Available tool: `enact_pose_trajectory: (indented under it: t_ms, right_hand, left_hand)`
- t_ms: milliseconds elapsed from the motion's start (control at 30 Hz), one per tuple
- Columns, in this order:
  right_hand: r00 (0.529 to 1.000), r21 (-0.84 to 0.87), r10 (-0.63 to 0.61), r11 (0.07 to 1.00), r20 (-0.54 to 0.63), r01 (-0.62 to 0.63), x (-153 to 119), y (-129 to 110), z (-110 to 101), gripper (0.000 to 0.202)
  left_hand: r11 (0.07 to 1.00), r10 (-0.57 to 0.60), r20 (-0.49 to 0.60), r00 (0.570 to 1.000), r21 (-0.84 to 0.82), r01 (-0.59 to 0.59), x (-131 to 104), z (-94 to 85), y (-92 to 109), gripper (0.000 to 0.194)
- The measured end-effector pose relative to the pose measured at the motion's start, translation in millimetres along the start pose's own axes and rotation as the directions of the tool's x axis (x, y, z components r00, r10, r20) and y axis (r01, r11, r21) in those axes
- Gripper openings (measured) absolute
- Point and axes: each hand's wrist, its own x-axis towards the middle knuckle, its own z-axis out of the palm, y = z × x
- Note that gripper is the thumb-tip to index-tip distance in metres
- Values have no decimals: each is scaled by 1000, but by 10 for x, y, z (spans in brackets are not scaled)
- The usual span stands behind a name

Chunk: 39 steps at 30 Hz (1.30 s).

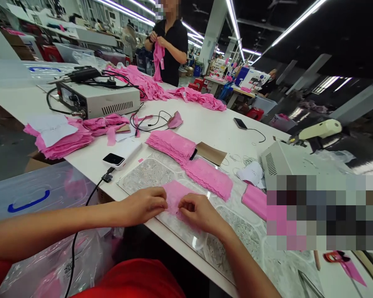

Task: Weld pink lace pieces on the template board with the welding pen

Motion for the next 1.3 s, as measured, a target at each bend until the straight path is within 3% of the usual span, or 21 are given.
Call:
enact_pose_trajectory:
  t_ms: [200, 567, 900, 1100, 1300]
  right_hand:
    - [996, -98, -79, 992, -49, 74, -43, 60, 67, 15]
    - [981, -152, -171, 976, -92, 156, -82, 76, 121, 14]
    - [986, -290, -166, 945, -23, 152, -78, 75, 140, 11]
    - [991, -227, -123, 968, -46, 110, -67, 103, 144, 13]
    - [995, -180, -81, 981, -57, 70, -69, 111, 156, 14]
  left_hand:
    - [999, -21, 31, 999, 25, 21, 219, 189, 122, 12]
    - [999, -50, -23, 998, 4, 50, 134, 242, 68, 10]
    - [1000, -11, -65, 998, -9, 11, 108, 288, 32, 10]
    - [1000, -2, -119, 993, 20, 4, 102, 294, 49, 6]
    - [984, 120, -201, 972, 154, -90, 126, 367, 41, 15]
